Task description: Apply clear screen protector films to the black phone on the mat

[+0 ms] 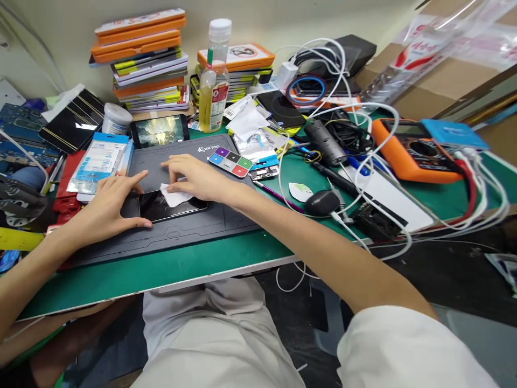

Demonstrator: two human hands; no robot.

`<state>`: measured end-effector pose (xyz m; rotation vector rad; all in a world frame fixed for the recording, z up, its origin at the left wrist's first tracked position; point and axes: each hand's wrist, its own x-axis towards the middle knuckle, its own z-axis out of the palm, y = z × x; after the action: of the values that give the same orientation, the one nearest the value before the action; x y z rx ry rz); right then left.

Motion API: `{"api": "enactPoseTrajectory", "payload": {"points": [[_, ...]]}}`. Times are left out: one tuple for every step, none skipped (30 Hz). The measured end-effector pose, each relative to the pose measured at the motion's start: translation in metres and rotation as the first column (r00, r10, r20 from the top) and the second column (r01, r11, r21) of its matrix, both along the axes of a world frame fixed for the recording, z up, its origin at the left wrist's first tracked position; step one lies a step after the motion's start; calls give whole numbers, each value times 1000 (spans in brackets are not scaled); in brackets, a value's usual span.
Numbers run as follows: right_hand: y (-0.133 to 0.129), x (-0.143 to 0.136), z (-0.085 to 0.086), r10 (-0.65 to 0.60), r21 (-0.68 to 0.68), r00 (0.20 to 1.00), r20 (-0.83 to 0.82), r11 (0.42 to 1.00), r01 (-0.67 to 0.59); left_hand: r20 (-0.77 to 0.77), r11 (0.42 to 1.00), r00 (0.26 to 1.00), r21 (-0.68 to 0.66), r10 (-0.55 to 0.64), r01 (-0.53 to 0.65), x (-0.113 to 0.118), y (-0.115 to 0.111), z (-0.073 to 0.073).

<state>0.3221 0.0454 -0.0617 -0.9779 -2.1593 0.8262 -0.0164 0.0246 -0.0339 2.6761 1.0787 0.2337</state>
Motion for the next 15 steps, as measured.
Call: {"api": "enactPoseTrajectory", "payload": {"points": [[-4,13,-1,-32,-6,999,-1,999,32,5,1000,1000,-6,-5,5,0,0,0],[-8,25,-2,-59,-11,998,-3,998,59,11,1000,1000,-11,-10,10,1,0,-1],[-12,35,-3,-79,-14,997,-5,997,79,16,1000,1000,-18,-14,15,1,0,-1],[-16,43,-4,-97,-16,995,-10,995,97,20,1000,1000,-24,-17,17,2,-1,-2],[-19,49,-6,-112,-18,994,-16,994,112,22,999,1000,-29,-17,18,2,-2,-2],[-22,51,-7,-124,-18,992,-22,992,124,20,999,1000,-34,-14,15,3,-4,-2],[-24,52,-9,-134,-14,991,-27,991,134,17,999,1000,-35,-10,11,4,-7,-2],[-26,51,-11,-139,-7,990,-30,990,139,8,999,1000,-36,-6,7,6,-10,-1],[-27,48,-14,-143,9,989,-33,990,143,-4,999,1000,-37,-2,2,8,-13,0],[-28,45,-16,-142,33,989,-34,989,143,-18,999,1000,-37,3,-4,9,-16,0],[-29,43,-19,-138,57,990,-31,989,140,-32,999,999,-39,8,-10,11,-19,1],[-30,40,-22,-131,86,991,-28,987,133,-46,999,999,-40,13,-15,13,-21,1],[-30,39,-25,-121,119,992,-26,985,123,-56,999,998,-38,18,-20,14,-23,1],[-31,38,-27,-109,154,994,-23,982,111,-63,999,998,-36,19,-22,15,-24,1],[-32,39,-29,-99,189,995,-21,977,101,-67,999,997,-31,22,-24,15,-25,1]]}}
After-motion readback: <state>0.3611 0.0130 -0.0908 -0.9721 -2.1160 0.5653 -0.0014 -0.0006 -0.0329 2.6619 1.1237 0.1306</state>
